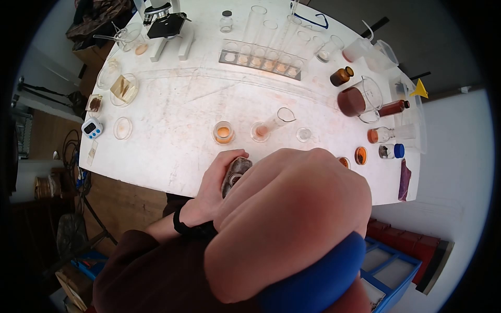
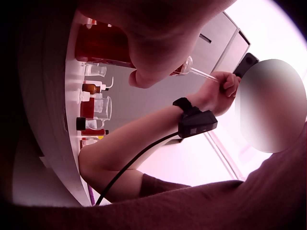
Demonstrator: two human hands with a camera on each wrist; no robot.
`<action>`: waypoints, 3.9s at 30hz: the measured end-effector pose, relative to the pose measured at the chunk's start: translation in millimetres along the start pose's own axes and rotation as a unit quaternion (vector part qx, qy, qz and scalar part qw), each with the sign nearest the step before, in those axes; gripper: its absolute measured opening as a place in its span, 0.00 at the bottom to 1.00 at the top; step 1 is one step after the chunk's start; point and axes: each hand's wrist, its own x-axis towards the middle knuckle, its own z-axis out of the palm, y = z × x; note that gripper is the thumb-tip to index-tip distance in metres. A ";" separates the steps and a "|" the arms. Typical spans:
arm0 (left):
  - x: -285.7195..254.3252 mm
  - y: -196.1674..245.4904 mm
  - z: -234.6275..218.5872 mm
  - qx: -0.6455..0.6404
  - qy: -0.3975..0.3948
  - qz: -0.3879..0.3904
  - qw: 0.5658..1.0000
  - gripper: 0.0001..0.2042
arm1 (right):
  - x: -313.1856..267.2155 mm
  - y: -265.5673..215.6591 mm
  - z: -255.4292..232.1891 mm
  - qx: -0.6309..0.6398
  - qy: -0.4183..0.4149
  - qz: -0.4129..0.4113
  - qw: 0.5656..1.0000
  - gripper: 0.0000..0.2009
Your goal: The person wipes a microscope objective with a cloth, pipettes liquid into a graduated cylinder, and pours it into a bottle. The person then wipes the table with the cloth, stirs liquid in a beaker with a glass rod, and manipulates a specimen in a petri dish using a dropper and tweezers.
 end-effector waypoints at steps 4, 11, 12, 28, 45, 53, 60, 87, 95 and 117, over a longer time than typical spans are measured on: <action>-1.4 -2.4 1.2 -0.009 0.005 0.003 1.000 0.34 | 4.0 1.1 1.5 -0.007 -0.001 -0.016 1.000 0.25; -0.7 -2.3 1.5 -0.001 0.006 0.010 1.000 0.34 | 4.8 -0.3 4.1 -0.014 0.013 -0.015 1.000 0.24; -0.7 -3.1 1.8 0.005 0.007 0.014 1.000 0.34 | 4.3 0.3 3.4 -0.014 0.013 -0.014 1.000 0.24; -0.4 -1.1 -0.8 0.027 -0.009 -0.014 0.999 0.35 | -0.6 28.3 -0.4 0.041 0.037 -0.088 0.995 0.26; 2.3 6.4 -0.9 0.015 0.012 0.008 1.000 0.34 | 6.9 19.6 -7.6 -0.023 0.057 -0.050 0.997 0.31; 2.5 6.5 -2.0 0.024 0.010 0.015 1.000 0.34 | 5.9 33.8 -0.3 -0.086 0.070 -0.113 0.987 0.33; 1.2 4.2 -1.1 0.029 0.011 0.019 0.999 0.35 | 10.5 39.0 1.5 -0.048 0.102 -0.091 0.990 0.36; -3.1 -5.6 2.1 0.011 -0.008 -0.010 1.000 0.39 | -21.5 -31.7 -38.1 -0.405 -0.080 -0.008 0.911 0.18; -1.1 -3.9 2.2 0.027 -0.008 0.009 1.000 0.37 | -36.9 -39.2 -36.8 -0.344 0.020 -0.072 0.936 0.16; 0.2 -4.9 2.0 0.023 -0.008 0.029 0.999 0.35 | -19.4 -117.3 -20.1 -0.344 0.049 -0.048 0.936 0.19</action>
